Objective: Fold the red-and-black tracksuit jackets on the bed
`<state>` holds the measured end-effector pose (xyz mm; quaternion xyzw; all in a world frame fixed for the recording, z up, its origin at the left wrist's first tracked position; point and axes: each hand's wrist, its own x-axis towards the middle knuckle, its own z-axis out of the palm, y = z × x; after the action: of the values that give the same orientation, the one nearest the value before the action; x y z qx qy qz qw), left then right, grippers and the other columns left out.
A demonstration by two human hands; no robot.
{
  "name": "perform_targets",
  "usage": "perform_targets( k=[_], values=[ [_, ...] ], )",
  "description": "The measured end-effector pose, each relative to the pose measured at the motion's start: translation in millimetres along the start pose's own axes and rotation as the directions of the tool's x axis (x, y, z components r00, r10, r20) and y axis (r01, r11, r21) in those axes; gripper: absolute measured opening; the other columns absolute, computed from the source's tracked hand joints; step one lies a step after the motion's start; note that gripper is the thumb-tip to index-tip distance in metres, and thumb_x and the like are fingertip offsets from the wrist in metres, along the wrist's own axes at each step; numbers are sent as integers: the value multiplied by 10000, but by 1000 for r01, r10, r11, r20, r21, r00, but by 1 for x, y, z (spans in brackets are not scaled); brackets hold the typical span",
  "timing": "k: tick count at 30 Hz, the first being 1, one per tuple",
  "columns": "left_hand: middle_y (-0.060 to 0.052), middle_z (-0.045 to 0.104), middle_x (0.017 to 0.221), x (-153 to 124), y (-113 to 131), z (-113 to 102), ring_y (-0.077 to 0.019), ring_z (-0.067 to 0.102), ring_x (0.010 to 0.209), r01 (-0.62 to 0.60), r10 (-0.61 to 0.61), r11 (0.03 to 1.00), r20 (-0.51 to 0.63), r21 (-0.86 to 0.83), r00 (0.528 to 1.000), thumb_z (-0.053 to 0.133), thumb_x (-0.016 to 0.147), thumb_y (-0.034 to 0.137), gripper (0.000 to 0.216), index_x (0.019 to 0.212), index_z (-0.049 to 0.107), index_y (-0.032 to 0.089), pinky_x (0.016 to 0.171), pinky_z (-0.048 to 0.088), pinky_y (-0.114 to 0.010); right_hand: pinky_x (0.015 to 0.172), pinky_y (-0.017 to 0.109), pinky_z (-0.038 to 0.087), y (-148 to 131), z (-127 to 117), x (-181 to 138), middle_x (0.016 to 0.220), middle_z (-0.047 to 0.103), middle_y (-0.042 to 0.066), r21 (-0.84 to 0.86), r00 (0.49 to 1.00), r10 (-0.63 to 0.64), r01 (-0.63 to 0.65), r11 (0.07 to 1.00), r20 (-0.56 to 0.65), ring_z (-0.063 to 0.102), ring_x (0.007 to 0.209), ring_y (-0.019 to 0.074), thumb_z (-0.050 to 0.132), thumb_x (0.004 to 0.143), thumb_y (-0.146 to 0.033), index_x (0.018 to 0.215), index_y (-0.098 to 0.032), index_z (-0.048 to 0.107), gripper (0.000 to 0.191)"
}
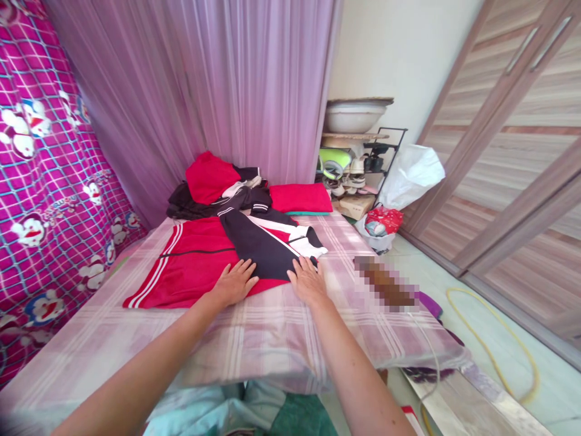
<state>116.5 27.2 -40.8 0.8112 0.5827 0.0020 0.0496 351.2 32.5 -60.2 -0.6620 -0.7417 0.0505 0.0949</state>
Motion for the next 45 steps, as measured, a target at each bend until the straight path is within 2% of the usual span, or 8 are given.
perform_targets(
  k=[11,18,20,23,25,28,34,45],
  values=[
    [-87,385,1573,32,37,-5,-262,273,1481,-186,186,983,-5,-6,983,202,1003,490,608,1486,421,193,1217,156,-493,1187,552,167,0,6,-3,1540,426,129,1,997,-18,18,1000,-79,353,1435,282,352,996,-376,1419,-182,522,495],
    [-84,315,1607,75,9,-6,-282,232,1496,-157,157,988,-1,-4,988,201,989,553,642,1520,357,226,1209,153,-527,1057,423,388,-9,-26,30,1218,691,141,324,951,23,82,943,-308,610,1153,270,360,975,-359,1116,-202,707,406],
    [-92,312,1608,84,1,-5,-289,235,1494,-141,141,990,-8,4,990,220,989,547,639,1522,353,219,1208,155,-536,911,357,482,-20,-35,58,1075,734,108,604,947,143,64,794,-288,667,978,234,385,957,-411,1024,-223,713,383],
    [-110,287,1615,90,-4,0,-298,227,1496,-115,115,993,11,2,993,240,991,538,648,1527,341,188,1204,181,-537,648,287,513,-36,-36,104,960,734,73,975,971,234,-5,220,-48,679,765,188,463,908,-517,995,-217,677,378],
    [-102,286,1616,90,-4,6,-296,229,1495,-116,116,993,-13,-4,993,243,993,540,641,1534,327,206,1198,202,-538,563,254,492,-40,-27,127,924,722,64,981,987,147,-37,-189,66,674,744,174,491,887,-573,985,-217,657,405],
    [-81,311,1610,88,-6,14,-289,241,1491,-130,130,992,-74,4,989,248,996,536,617,1538,317,251,1196,210,-538,567,252,508,-32,-4,143,896,706,50,864,991,89,-45,-501,103,671,780,169,485,900,-566,951,-232,641,372],
    [-73,310,1611,92,-9,18,-272,239,1494,-119,118,993,-36,-17,992,210,1010,490,585,1539,311,262,1194,217,-538,582,269,505,-2,29,144,895,695,35,801,981,174,38,-597,84,649,770,161,475,911,-542,906,-253,656,341],
    [-82,270,1624,148,-27,-4,-280,203,1505,-34,34,999,-31,17,999,240,999,514,625,1533,329,202,1223,145,-519,477,184,423,-1,24,145,776,670,-4,652,987,91,-19,-758,134,577,623,97,464,965,-449,858,-258,685,312]
  ],
)
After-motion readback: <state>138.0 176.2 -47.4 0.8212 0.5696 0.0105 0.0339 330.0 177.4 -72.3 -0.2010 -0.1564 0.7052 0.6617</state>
